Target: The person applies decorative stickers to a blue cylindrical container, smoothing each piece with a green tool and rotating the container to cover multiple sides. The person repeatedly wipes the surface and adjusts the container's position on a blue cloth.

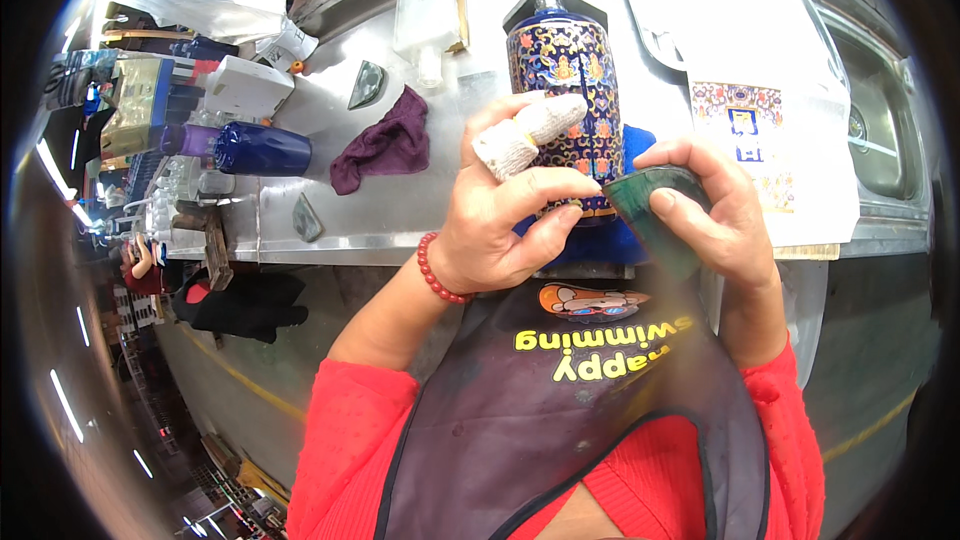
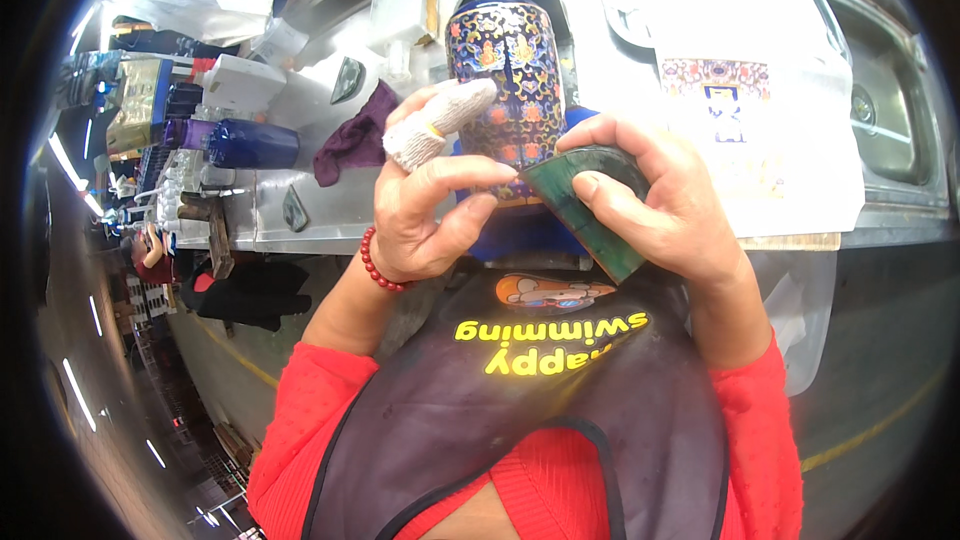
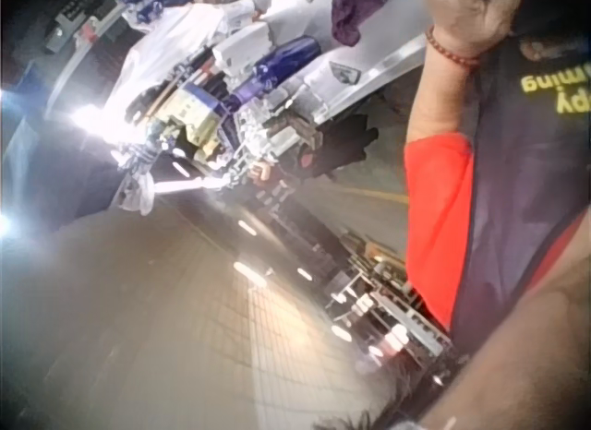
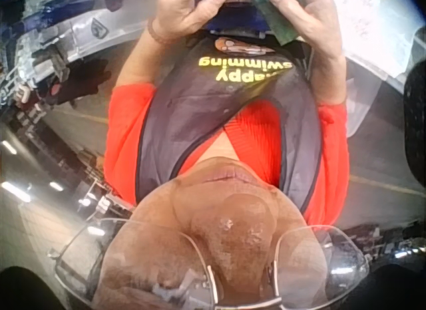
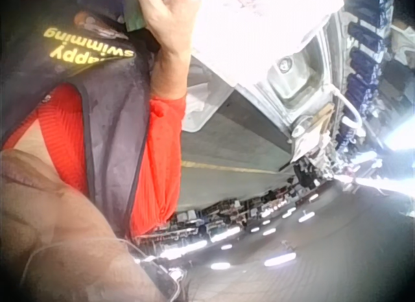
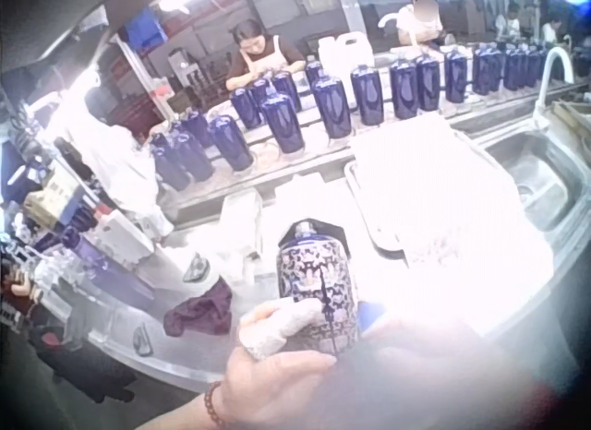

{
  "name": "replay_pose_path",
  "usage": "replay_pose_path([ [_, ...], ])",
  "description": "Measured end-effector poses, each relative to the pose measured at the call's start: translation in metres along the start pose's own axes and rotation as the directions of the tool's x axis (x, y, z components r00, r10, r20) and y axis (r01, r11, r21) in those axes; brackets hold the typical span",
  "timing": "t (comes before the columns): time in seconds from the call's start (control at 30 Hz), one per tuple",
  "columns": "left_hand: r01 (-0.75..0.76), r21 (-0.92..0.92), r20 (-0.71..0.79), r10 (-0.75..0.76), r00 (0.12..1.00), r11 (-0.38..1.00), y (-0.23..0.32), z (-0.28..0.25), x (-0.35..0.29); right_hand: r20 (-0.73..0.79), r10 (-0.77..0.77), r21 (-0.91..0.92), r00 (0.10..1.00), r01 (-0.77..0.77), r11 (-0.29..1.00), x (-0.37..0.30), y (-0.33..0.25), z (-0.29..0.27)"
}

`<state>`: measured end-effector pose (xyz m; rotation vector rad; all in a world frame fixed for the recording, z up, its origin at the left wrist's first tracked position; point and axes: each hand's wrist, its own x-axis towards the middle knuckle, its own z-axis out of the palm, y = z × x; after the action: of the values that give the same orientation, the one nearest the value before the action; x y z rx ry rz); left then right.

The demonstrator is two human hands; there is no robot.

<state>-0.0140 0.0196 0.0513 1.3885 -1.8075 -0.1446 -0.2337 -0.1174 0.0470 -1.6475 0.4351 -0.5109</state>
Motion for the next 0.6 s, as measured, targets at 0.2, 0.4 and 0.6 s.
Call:
replay_pose_path([
  [0.2,0.145,-0.008,-0.063,-0.145,0.987,0.989,0.011,0.013,0.004,0.058,0.194,0.257,0.979,-0.203,0.945,-0.001,-0.01,-0.002],
  [0.4,0.234,-0.107,-0.087,-0.243,0.966,0.966,0.015,0.013,0.006,0.013,0.181,0.271,0.983,-0.178,0.946,-0.004,-0.006,-0.004],
  [0.6,0.354,-0.864,0.067,-0.616,0.785,0.357,0.028,0.001,0.007,-0.11,-0.226,-0.049,0.968,0.221,0.974,0.008,-0.006,0.004],
])
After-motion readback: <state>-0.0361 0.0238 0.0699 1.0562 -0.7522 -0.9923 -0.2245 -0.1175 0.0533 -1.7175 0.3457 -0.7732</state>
